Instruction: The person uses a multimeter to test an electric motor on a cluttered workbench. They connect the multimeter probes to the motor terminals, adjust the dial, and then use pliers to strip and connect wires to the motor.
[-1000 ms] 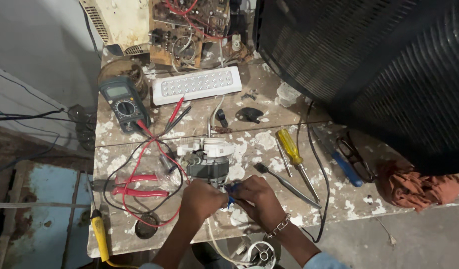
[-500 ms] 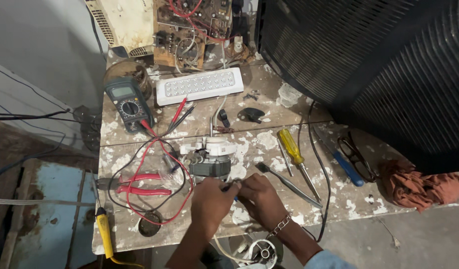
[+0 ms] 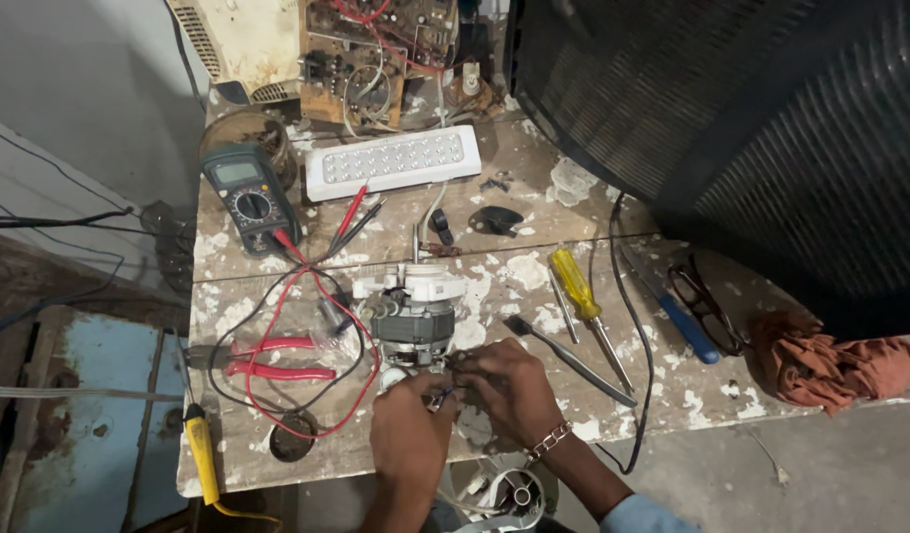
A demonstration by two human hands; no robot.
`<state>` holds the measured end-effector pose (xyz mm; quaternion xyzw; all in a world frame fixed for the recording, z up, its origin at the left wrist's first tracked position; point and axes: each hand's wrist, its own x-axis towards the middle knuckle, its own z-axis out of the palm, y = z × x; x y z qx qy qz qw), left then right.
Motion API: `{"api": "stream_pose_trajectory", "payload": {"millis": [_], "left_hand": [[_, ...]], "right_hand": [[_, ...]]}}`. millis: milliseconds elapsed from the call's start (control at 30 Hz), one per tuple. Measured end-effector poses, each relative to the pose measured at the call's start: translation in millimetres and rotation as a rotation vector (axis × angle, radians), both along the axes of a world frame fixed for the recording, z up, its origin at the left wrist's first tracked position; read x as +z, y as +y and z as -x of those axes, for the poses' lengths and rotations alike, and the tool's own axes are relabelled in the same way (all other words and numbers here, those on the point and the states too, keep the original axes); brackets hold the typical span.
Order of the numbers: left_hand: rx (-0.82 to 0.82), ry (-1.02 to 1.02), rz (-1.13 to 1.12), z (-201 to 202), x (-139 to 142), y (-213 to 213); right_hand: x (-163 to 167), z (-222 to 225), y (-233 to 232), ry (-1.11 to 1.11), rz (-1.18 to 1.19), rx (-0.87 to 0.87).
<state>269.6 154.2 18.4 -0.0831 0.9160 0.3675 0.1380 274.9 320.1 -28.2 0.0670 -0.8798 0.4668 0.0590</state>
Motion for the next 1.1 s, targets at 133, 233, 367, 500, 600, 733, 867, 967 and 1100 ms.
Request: {"api": "stream_pose_trajectory", "payload": {"millis": [133,233,367,500,600,733,867,967,1100], "left_hand": [[-0.153,0.178,0.094,-4.7,-5.7,-2.3],[-0.173,-0.002,0.300,-6.4,-10.2,4.6],[-0.135,0.049,0.250,-5.9,-10.1,6.6],[-0.140,0.328,0.112,-4.8,-6.1,1.7],[-0.400,0.396,0.146,4.2,-8.6,-5.9],[-0.576,0.604,0.123,17.2,-24.2,-10.8],[-0.701,0.611,0.261,27.5,-40.9,-12.8],[-0.750,0.803,0.291,34.3,-47.0,-16.5],[-0.794,1.001,0.320,37.7,-51.7,-16.5]], "right_hand": [[-7.4,-4.2,-5.2,-0.135,0.269,-0.024],[-11.9,-2.4,-3.8,-0.059,0.242,-0.013],[-15.9,-0.1,-0.6,0.012,0.130,0.001],[-18.7,1.0,3.4,0.146,0.009,0.057],[-23.1,8.8,8.0,0.097,-0.027,0.066],[-29.1,22.1,19.4,0.082,-0.002,0.094],[-31.7,27.5,23.0,0.082,-0.031,0.121],[-32.9,32.2,25.4,0.086,-0.023,0.112],[-40.0,30.9,25.3,0.004,0.005,0.036]]}}
